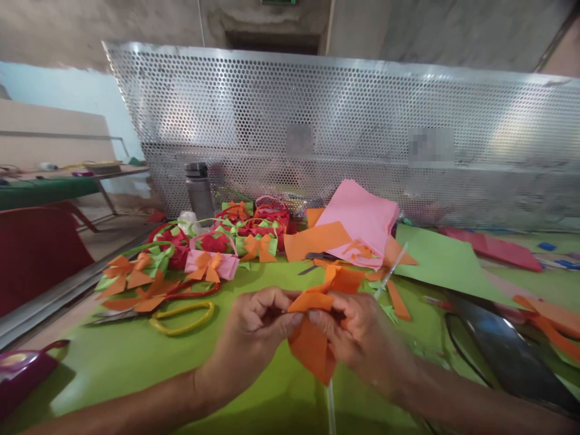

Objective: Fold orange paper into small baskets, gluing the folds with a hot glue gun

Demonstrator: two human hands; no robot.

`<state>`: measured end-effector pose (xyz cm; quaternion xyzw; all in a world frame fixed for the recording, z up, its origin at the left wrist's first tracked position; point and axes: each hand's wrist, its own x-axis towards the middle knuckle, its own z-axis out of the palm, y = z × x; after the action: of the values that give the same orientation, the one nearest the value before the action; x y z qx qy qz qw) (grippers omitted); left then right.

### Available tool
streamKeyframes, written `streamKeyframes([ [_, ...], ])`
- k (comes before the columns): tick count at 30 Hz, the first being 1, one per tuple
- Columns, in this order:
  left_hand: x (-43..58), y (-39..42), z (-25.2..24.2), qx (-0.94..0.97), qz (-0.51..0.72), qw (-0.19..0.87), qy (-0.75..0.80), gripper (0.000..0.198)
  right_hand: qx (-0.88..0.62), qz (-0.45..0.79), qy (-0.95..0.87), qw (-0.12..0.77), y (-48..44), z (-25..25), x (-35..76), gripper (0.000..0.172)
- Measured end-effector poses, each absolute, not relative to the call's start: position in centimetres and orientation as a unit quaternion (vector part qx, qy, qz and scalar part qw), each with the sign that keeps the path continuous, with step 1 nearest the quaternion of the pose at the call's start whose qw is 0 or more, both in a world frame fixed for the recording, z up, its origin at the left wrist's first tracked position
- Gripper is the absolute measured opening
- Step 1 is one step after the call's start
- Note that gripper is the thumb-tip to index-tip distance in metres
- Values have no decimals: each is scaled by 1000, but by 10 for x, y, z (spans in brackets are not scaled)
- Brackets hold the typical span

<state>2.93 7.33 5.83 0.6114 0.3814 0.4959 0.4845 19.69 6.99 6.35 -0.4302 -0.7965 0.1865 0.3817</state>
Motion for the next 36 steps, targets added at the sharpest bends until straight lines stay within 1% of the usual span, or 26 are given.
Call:
streamKeyframes([
  [2, 29, 72, 57, 619, 494, 494, 360, 18, -441, 193, -800, 358, 70, 64, 197, 24],
  [4, 30, 71, 56, 634, 484, 493, 348, 19, -447, 194, -803, 343, 69, 64, 197, 25],
  [6, 31, 70, 55, 644, 469, 496, 346, 11, -446, 186, -806, 341, 69, 63, 198, 24],
  [7, 31, 70, 56, 645, 462, 498, 350, 11, -447, 180, -807, 341, 69, 63, 198, 24],
  [8, 31, 71, 56, 650, 456, 494, 354, 18, -448, 173, -808, 341, 69, 62, 198, 25],
  [9, 32, 71, 57, 661, 450, 483, 357, 23, -451, 163, -808, 341, 69, 62, 198, 25],
  [10, 32, 71, 58, 676, 447, 464, 358, 22, -455, 154, -808, 341, 68, 62, 198, 26],
  [12, 32, 70, 60, 704, 448, 422, 354, 11, -460, 141, -806, 345, 68, 62, 197, 28],
  [13, 32, 70, 62, 712, 449, 408, 354, 11, -461, 139, -805, 348, 68, 63, 197, 29],
  [15, 32, 69, 63, 713, 449, 400, 361, 17, -454, 145, -803, 357, 68, 63, 197, 30],
  [18, 32, 69, 63, 711, 446, 401, 367, 20, -446, 153, -804, 364, 69, 63, 197, 31],
  [23, 32, 68, 61, 722, 467, 362, 360, 22, -453, 142, -799, 368, 70, 62, 196, 32],
  [28, 33, 68, 62, 728, 491, 320, 356, 21, -468, 155, -795, 353, 69, 63, 197, 37],
  [33, 34, 68, 62, 712, 512, 309, 368, 18, -457, 160, -804, 344, 68, 63, 198, 33],
  [36, 33, 68, 63, 710, 514, 320, 360, 17, -460, 150, -801, 353, 69, 64, 198, 36],
])
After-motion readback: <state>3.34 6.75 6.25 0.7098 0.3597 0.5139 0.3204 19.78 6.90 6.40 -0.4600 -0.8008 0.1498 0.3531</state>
